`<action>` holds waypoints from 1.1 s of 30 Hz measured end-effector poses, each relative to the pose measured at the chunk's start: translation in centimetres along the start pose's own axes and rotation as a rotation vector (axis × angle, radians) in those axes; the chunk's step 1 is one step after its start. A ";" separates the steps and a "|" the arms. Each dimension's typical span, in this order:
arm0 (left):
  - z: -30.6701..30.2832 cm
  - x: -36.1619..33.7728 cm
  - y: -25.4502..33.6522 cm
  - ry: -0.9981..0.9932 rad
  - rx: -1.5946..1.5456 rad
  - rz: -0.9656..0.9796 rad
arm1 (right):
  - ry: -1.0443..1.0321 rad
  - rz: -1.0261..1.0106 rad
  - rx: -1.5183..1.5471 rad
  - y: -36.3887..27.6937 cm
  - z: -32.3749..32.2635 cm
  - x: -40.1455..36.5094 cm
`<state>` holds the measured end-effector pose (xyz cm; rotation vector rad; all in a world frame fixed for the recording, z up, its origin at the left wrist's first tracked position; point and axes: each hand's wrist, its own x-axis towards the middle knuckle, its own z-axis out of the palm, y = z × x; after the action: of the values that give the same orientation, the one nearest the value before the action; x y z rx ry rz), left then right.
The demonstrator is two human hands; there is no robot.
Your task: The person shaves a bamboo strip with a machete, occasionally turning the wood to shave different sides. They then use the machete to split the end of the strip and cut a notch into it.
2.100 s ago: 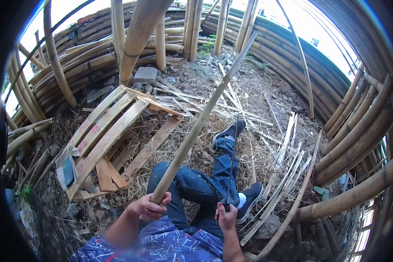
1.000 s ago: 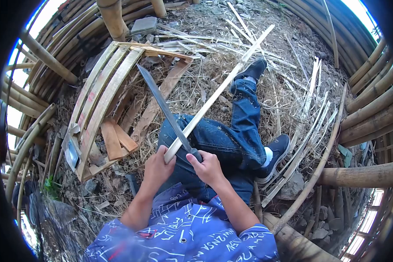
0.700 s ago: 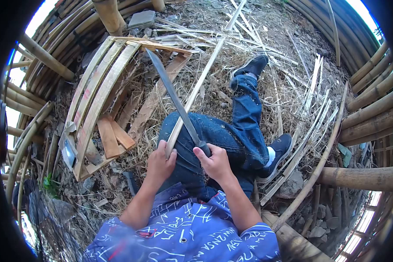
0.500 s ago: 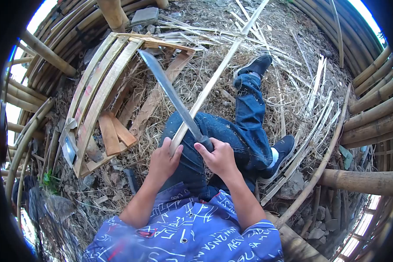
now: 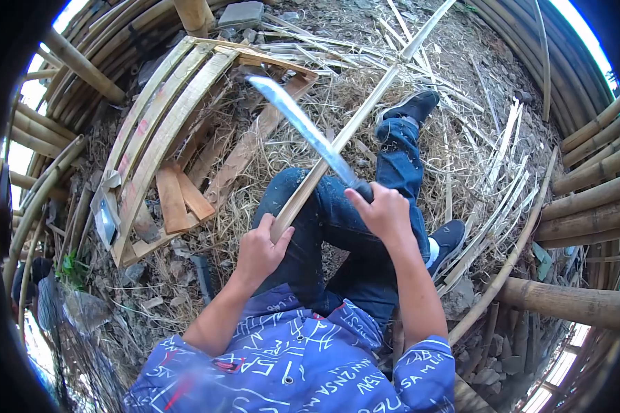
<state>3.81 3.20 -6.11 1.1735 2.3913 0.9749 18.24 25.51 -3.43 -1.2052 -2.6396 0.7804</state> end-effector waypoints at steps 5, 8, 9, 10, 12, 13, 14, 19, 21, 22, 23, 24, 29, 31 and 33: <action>0.4 0.2 -0.2 0.001 0.023 0.019 | 0.040 0.024 0.023 2.4 0.0 2.2; 0.6 0.0 -0.2 0.014 0.059 0.021 | 0.092 -0.007 -0.004 1.7 0.8 1.9; 0.6 0.0 -0.3 0.025 0.075 0.025 | 0.072 0.005 0.008 1.4 1.0 1.8; 0.6 0.1 -0.3 0.024 0.079 0.021 | 0.068 0.004 0.012 1.1 1.3 1.5; 0.7 0.1 -0.4 0.021 0.079 0.030 | 0.018 -0.075 0.042 0.4 2.1 0.4; 0.8 0.0 -0.5 0.012 0.079 0.029 | 0.005 -0.110 0.027 -0.2 2.2 -0.1; 0.8 0.0 -0.6 0.030 0.078 0.034 | 0.016 -0.166 -0.046 -0.3 2.7 -0.3; 0.7 0.1 -1.0 0.036 0.005 0.001 | 0.006 -0.129 -0.132 0.2 1.1 2.2; 0.6 0.2 -1.3 0.021 -0.006 -0.002 | 0.035 -0.008 -0.071 1.1 -0.1 4.4; 0.6 0.3 -1.2 0.022 -0.006 -0.002 | 0.057 0.037 -0.016 2.0 -0.3 5.6; 0.6 0.4 -1.1 0.006 0.014 -0.009 | 0.081 0.050 0.022 2.8 -0.5 6.6; 0.6 0.5 -1.1 -0.010 0.033 -0.015 | 0.106 0.064 0.060 3.0 -0.8 7.2; 0.9 0.7 -1.1 0.007 0.057 -0.017 | 0.057 0.016 -0.017 2.7 -0.3 6.1; 1.0 0.5 -1.3 0.013 0.052 -0.019 | -0.030 -0.034 -0.016 1.0 0.4 4.1; 1.0 0.5 -1.3 0.013 0.035 -0.027 | -0.057 -0.156 -0.099 0.2 1.7 2.7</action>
<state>3.29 3.48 -7.70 1.1471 2.4375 0.9379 16.03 26.90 -5.28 -0.9969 -2.8073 0.6743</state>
